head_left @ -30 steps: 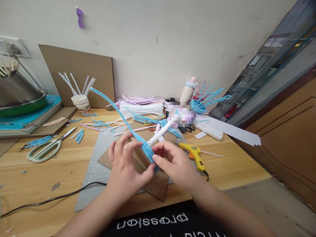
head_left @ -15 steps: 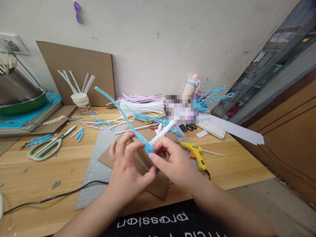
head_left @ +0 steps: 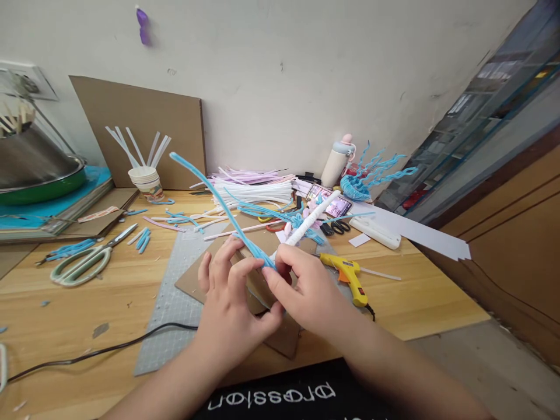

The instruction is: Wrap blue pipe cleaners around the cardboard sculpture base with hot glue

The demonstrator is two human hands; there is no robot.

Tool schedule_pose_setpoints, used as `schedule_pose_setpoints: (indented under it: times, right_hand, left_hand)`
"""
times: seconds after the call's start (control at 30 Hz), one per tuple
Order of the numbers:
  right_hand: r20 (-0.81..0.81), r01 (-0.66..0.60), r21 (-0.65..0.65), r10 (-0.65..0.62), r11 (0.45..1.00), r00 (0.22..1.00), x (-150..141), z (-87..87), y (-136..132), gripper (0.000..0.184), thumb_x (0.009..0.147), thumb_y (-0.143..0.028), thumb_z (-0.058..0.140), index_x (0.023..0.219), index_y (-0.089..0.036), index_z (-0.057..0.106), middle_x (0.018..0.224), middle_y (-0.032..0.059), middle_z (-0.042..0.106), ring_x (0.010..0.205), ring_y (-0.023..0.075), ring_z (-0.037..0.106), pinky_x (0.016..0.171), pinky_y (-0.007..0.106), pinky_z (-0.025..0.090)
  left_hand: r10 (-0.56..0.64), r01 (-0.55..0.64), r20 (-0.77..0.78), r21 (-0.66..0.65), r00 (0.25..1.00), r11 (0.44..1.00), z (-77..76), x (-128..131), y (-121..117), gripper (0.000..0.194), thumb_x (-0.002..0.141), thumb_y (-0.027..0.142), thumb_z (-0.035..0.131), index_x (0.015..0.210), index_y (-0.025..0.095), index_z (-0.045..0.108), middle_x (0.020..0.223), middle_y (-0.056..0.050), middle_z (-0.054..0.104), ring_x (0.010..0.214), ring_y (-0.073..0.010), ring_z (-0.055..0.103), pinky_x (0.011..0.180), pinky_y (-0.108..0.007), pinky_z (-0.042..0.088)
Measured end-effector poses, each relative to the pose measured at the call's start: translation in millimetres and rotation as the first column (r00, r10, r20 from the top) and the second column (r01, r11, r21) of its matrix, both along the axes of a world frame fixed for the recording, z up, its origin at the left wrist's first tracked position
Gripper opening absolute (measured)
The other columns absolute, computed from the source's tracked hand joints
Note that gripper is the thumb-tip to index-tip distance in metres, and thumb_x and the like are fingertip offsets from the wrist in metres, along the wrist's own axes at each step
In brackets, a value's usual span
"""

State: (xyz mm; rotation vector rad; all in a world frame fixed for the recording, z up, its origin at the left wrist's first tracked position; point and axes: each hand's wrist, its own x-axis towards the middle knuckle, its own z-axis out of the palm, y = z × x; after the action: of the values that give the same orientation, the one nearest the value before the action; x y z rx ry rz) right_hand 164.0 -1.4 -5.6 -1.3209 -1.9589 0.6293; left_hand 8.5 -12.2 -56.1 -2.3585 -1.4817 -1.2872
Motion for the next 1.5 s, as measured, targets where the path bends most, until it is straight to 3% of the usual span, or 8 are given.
schedule_pose_setpoints:
  times: [0.13,0.23,0.4,0.67,0.9,1.1,1.23,1.5]
  right_hand:
    - [-0.095,-0.040,0.098,0.049,0.994,0.994,3,-2.5,-3,0.021,0.095,-0.026,0.045,0.074,-0.023,0.047,0.067,-0.0020,0.051,0.062,0.0150,0.049,0.058,0.030,0.040]
    - [-0.175,-0.071,0.299,0.128,0.952,0.976,6,-9.9,-9,0.013,0.094,-0.021,0.047,0.096,-0.022,0.059,0.090,0.0053,0.065,0.087,0.0214,0.061,0.078,0.039,0.050]
    - [-0.120,-0.093,0.411,0.155,0.907,0.981,7,-21.9,-17,0.030,0.088,-0.013,0.057,0.116,-0.024,0.061,0.114,0.0092,0.068,0.108,0.0248,0.062,0.094,0.043,0.051]
    - [-0.203,-0.002,0.242,0.053,0.970,0.978,22,-39.7,-27,0.029,0.085,-0.015,0.059,0.112,-0.023,0.055,0.107,0.0062,0.061,0.098,0.0211,0.059,0.085,0.036,0.051]
    - [-0.065,0.020,0.023,-0.019,1.000,0.998,25,-53.3,-34,0.031,0.084,-0.019,0.062,0.114,-0.023,0.057,0.103,0.0043,0.067,0.093,0.0224,0.062,0.081,0.035,0.049]
    - [-0.037,0.150,-0.084,-0.154,0.985,0.987,17,-57.8,-28,0.015,0.081,-0.032,0.066,0.088,-0.022,0.057,0.077,-0.0008,0.063,0.067,0.0182,0.056,0.059,0.028,0.040]
    - [-0.187,0.145,-0.089,-0.160,0.985,0.969,14,-63.5,-26,0.015,0.081,-0.033,0.066,0.081,-0.021,0.057,0.066,-0.0036,0.057,0.059,0.0146,0.049,0.054,0.025,0.036]
    - [-0.321,0.087,0.030,-0.073,0.996,0.944,-1,-75.4,-2,0.013,0.083,-0.030,0.063,0.092,-0.020,0.061,0.076,-0.0018,0.063,0.068,0.0155,0.055,0.062,0.026,0.044]
  left_hand:
    - [0.006,-0.006,-0.005,-0.012,1.000,1.000,-0.1,-1,-1,0.052,0.074,0.035,0.066,0.118,0.025,0.042,0.140,-0.017,0.042,0.138,-0.0332,0.038,0.115,-0.059,0.017]
    - [0.009,-0.009,-0.008,-0.007,1.000,1.000,0.4,-1,-1,0.049,0.075,0.035,0.065,0.117,0.026,0.043,0.139,-0.016,0.042,0.138,-0.0331,0.039,0.114,-0.060,0.017]
    - [0.013,-0.013,-0.038,0.010,0.999,1.000,0.3,-4,-4,0.047,0.075,0.032,0.064,0.118,0.026,0.044,0.140,-0.015,0.042,0.137,-0.0326,0.040,0.115,-0.058,0.015]
    - [0.027,-0.015,-0.196,0.066,0.980,0.998,2.1,-13,-13,0.062,0.077,0.059,0.066,0.126,0.025,0.048,0.145,-0.016,0.040,0.136,-0.0348,0.040,0.117,-0.053,0.008]
    - [0.034,-0.019,-0.212,0.072,0.977,0.997,3.7,-7,-26,0.050,0.085,0.050,0.063,0.129,0.030,0.054,0.149,-0.014,0.031,0.143,-0.0356,0.026,0.116,-0.055,0.013]
    - [0.014,-0.003,-0.242,0.048,0.970,0.999,-1.2,7,-34,0.048,0.087,0.046,0.060,0.132,0.031,0.053,0.150,-0.013,0.031,0.144,-0.0356,0.025,0.114,-0.058,0.015]
    - [0.052,-0.028,-0.279,0.090,0.959,0.996,-2.4,13,-37,0.051,0.087,0.047,0.059,0.134,0.032,0.051,0.150,-0.014,0.032,0.141,-0.0369,0.029,0.113,-0.061,0.017]
    - [0.137,-0.087,-0.319,0.167,0.938,0.982,2.7,5,-19,0.048,0.087,0.047,0.059,0.131,0.029,0.055,0.146,-0.016,0.037,0.137,-0.0368,0.034,0.112,-0.062,0.017]
